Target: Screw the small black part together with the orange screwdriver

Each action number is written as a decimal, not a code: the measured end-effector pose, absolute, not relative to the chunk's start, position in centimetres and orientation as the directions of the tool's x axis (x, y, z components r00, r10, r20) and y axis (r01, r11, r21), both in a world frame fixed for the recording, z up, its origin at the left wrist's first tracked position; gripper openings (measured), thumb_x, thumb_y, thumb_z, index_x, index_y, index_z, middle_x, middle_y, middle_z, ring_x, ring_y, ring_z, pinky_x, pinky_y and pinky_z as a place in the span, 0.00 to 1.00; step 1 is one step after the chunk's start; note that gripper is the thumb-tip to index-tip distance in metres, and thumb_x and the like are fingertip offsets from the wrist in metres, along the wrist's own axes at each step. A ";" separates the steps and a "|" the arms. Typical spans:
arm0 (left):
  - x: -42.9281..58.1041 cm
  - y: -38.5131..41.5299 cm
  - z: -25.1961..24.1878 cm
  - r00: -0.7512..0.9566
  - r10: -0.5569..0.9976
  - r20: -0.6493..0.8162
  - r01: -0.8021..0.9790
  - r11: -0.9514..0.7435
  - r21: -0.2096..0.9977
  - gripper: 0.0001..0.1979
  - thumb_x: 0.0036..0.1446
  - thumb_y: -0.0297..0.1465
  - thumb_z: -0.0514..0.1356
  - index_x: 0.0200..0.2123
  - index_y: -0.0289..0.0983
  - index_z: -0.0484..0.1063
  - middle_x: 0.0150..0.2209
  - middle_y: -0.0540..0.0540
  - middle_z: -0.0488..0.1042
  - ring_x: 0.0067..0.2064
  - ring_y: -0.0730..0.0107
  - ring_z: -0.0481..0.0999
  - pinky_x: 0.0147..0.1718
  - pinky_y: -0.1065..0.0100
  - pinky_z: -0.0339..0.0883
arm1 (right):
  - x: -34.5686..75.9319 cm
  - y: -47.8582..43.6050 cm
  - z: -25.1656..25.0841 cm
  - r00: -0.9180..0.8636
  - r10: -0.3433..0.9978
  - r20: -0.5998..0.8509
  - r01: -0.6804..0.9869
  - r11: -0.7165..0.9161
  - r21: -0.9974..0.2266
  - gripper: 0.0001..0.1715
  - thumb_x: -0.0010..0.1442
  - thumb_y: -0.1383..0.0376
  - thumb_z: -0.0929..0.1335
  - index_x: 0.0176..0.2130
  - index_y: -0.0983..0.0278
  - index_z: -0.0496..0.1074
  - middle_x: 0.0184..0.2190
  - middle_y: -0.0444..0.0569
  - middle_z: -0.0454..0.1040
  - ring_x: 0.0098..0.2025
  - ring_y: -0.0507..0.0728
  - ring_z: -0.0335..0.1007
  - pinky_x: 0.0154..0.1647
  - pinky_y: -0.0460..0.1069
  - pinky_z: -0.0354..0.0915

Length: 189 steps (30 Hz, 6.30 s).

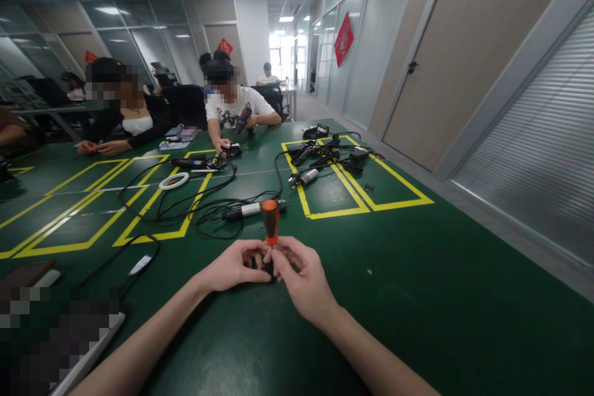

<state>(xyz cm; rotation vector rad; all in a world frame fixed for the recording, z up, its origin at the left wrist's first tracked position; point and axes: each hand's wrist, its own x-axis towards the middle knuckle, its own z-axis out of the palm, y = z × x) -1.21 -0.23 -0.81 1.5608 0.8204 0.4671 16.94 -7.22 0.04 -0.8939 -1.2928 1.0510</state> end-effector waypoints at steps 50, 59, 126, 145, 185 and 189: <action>-1.1 -0.8 -0.4 0.634 0.744 -0.209 0.261 0.048 0.964 0.22 0.42 0.34 0.75 0.42 0.32 0.79 0.28 0.52 0.74 0.29 0.75 0.69 0.30 0.72 0.60 | 16.8 -7.4 0.7 0.039 0.955 0.294 -0.114 0.297 -0.948 0.18 0.63 0.51 0.74 0.39 0.62 0.70 0.27 0.44 0.76 0.21 0.49 0.67 0.22 0.44 0.67; -1.1 -0.7 -0.5 0.645 0.742 -0.183 0.254 0.017 0.967 0.24 0.43 0.34 0.75 0.45 0.33 0.80 0.30 0.51 0.77 0.30 0.74 0.70 0.31 0.72 0.62 | 17.1 -7.3 1.6 0.089 0.920 0.382 0.010 0.383 -0.924 0.10 0.61 0.58 0.75 0.38 0.63 0.80 0.31 0.48 0.76 0.26 0.52 0.70 0.23 0.46 0.70; -1.2 -0.6 -0.1 0.647 0.739 -0.187 0.271 0.006 0.963 0.24 0.44 0.35 0.74 0.44 0.32 0.77 0.27 0.53 0.74 0.28 0.75 0.69 0.28 0.72 0.60 | 17.1 -7.2 1.3 0.050 0.898 0.436 0.058 0.433 -0.899 0.10 0.66 0.63 0.70 0.47 0.62 0.77 0.32 0.45 0.72 0.27 0.51 0.67 0.28 0.47 0.68; -1.2 -0.4 -0.5 0.654 0.749 -0.104 0.204 -0.043 0.978 0.23 0.42 0.35 0.76 0.40 0.34 0.73 0.30 0.55 0.72 0.25 0.81 0.65 0.26 0.75 0.59 | 16.7 -6.9 0.6 0.029 0.929 0.369 -0.163 0.368 -0.915 0.15 0.64 0.58 0.74 0.45 0.60 0.67 0.32 0.45 0.80 0.24 0.50 0.69 0.25 0.46 0.67; -2.4 0.9 -0.4 0.743 0.635 -0.212 0.109 0.198 0.974 0.26 0.40 0.37 0.80 0.40 0.32 0.77 0.33 0.45 0.82 0.31 0.70 0.82 0.36 0.69 0.74 | 16.6 -7.2 0.5 -0.013 0.931 0.364 -0.191 0.355 -0.915 0.16 0.66 0.51 0.71 0.41 0.61 0.72 0.29 0.44 0.74 0.22 0.49 0.68 0.23 0.46 0.67; -2.5 0.9 -0.2 0.753 0.625 -0.206 0.115 0.183 0.976 0.24 0.42 0.36 0.79 0.40 0.31 0.77 0.33 0.45 0.82 0.32 0.70 0.82 0.37 0.69 0.74 | 16.6 -7.1 0.3 0.010 0.934 0.356 -0.186 0.352 -0.917 0.17 0.63 0.52 0.74 0.39 0.60 0.70 0.29 0.43 0.76 0.22 0.49 0.69 0.24 0.46 0.69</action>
